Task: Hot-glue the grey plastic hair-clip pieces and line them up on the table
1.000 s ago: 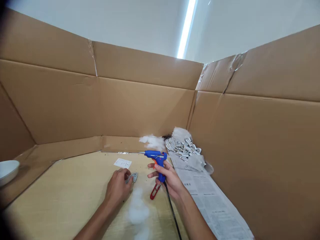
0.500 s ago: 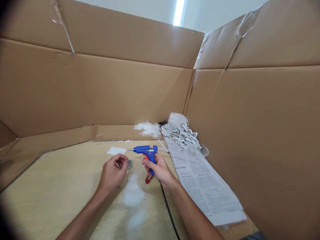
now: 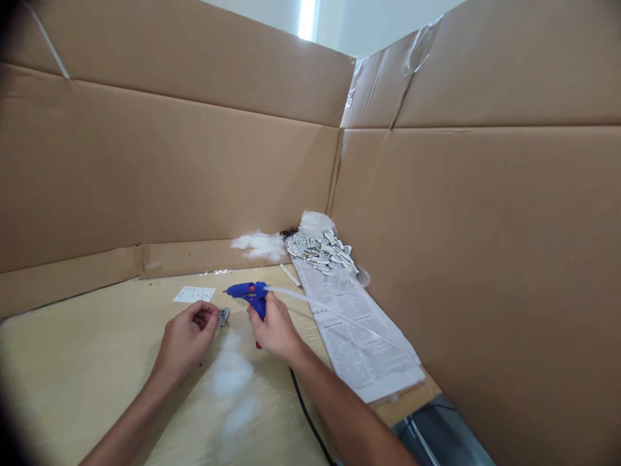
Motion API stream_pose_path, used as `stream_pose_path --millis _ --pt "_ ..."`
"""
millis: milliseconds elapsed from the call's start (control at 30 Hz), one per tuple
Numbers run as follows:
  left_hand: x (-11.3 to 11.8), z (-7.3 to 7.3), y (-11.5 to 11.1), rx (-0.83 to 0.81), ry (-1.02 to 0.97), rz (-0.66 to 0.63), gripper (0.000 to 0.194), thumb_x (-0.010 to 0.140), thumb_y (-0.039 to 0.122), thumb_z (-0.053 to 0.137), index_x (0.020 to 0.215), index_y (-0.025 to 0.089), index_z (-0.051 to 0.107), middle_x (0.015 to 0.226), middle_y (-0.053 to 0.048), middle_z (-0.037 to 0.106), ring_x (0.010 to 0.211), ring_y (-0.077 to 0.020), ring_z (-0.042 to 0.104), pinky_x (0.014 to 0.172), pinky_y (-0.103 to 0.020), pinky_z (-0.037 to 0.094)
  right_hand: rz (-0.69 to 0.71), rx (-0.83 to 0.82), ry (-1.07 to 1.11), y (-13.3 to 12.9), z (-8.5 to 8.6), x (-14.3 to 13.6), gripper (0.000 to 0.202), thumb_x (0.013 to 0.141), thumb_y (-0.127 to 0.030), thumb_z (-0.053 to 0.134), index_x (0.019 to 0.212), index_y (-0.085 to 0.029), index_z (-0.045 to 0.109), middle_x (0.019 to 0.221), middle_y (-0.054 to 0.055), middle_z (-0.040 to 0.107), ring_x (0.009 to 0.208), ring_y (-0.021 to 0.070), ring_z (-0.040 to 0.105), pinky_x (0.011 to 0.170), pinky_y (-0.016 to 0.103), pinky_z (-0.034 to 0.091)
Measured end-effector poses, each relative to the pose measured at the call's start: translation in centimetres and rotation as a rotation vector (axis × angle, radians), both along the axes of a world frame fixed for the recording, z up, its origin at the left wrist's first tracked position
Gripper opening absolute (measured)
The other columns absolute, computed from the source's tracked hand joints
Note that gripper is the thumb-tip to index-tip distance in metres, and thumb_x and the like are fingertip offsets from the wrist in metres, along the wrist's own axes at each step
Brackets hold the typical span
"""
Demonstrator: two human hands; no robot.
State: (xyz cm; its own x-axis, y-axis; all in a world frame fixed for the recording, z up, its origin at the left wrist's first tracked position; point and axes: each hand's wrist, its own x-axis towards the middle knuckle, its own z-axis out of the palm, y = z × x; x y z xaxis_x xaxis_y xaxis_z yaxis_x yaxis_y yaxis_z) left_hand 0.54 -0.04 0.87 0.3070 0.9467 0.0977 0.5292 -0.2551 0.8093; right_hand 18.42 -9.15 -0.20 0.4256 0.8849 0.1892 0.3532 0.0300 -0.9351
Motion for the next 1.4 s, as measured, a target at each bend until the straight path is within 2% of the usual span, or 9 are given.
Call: stream_pose_path --millis 167,300,500,633,733,900,1100,1267,1400 --pt "0.1 -0.4 0.3 -0.003 0.001 -0.005 0.029 0.080 0.046 0.057 0.086 0.020 0.070 0.077 -0.003 0.072 0.068 -0.0127 0.061 0.070 -0.024 0.043 0.056 -0.002 0.051 0.6 -0.2 0.2 0.030 0.092 -0.029 0.066 0.120 -0.020 0.062 0.090 0.001 0.066 0.067 0.0130 0.057 0.060 0.024 0.046" --pt "0.1 -0.3 0.5 -0.010 -0.061 0.018 0.029 0.079 0.046 0.059 0.087 0.020 0.070 0.078 -0.003 0.071 0.069 -0.0126 0.060 0.070 -0.023 0.044 0.058 0.037 0.123 1.0 0.1 0.5 0.032 0.088 -0.027 0.067 0.118 -0.020 0.063 0.095 0.001 0.066 0.075 0.0119 0.058 0.066 0.023 0.049" --pt "0.0 0.6 0.8 -0.135 -0.443 0.071 0.040 0.075 0.044 0.068 0.107 0.019 0.066 0.090 -0.003 0.065 0.081 -0.0107 0.060 0.069 -0.018 0.046 0.177 -0.021 0.301 0.6 0.2 0.4 0.029 0.082 -0.034 0.067 0.105 -0.018 0.058 0.084 -0.002 0.060 0.053 0.0074 0.048 0.041 0.020 0.040" --pt "-0.4 1.2 0.9 -0.221 -0.594 0.017 0.049 0.075 0.051 0.074 0.109 0.017 0.067 0.102 -0.005 0.067 0.085 -0.0095 0.060 0.067 -0.016 0.046 0.241 -0.045 0.376 0.3 -0.1 0.5 0.029 0.082 -0.035 0.070 0.101 -0.018 0.056 0.088 -0.002 0.062 0.049 0.0054 0.047 0.040 0.021 0.046" --pt "-0.4 1.5 0.6 -0.216 -0.590 -0.012 0.049 0.077 0.055 0.075 0.108 0.017 0.067 0.103 -0.005 0.066 0.087 -0.0088 0.060 0.066 -0.015 0.045 0.257 -0.048 0.408 0.1 -0.2 0.5 0.031 0.082 -0.035 0.072 0.102 -0.018 0.055 0.090 -0.002 0.063 0.049 0.0055 0.047 0.040 0.023 0.049" --pt "-0.1 1.5 0.0 -0.165 -0.509 0.016 0.047 0.079 0.054 0.075 0.108 0.018 0.067 0.094 -0.003 0.065 0.086 -0.0080 0.060 0.065 -0.014 0.044 0.264 -0.051 0.430 0.1 -0.2 0.4 0.033 0.081 -0.034 0.074 0.102 -0.018 0.055 0.090 -0.002 0.063 0.049 0.0053 0.048 0.040 0.023 0.049" --pt "-0.2 1.3 0.3 -0.176 -0.520 0.017 0.046 0.084 0.058 0.070 0.106 0.018 0.068 0.106 -0.005 0.069 0.091 -0.0090 0.061 0.068 -0.014 0.047 0.257 -0.051 0.431 0.0 0.1 0.4 0.034 0.081 -0.037 0.076 0.101 -0.018 0.057 0.089 -0.002 0.062 0.050 0.0056 0.048 0.041 0.024 0.051" --pt "-0.5 1.4 0.3 -0.159 -0.528 0.049 0.043 0.088 0.058 0.064 0.098 0.016 0.067 0.090 -0.004 0.066 0.078 -0.0088 0.058 0.063 -0.015 0.043 0.247 -0.046 0.429 0.0 0.3 0.4 0.035 0.081 -0.039 0.077 0.099 -0.017 0.057 0.086 -0.002 0.061 0.050 0.0059 0.048 0.041 0.025 0.051" --pt "-0.7 1.2 0.3 -0.112 -0.497 0.075 0.036 0.093 0.051 0.057 0.088 0.016 0.062 0.079 -0.001 0.060 0.071 -0.0064 0.053 0.063 -0.015 0.041 0.242 -0.043 0.435 0.0 0.3 0.4 0.034 0.080 -0.037 0.077 0.100 -0.017 0.057 0.091 0.000 0.064 0.052 0.0058 0.049 0.041 0.023 0.050"
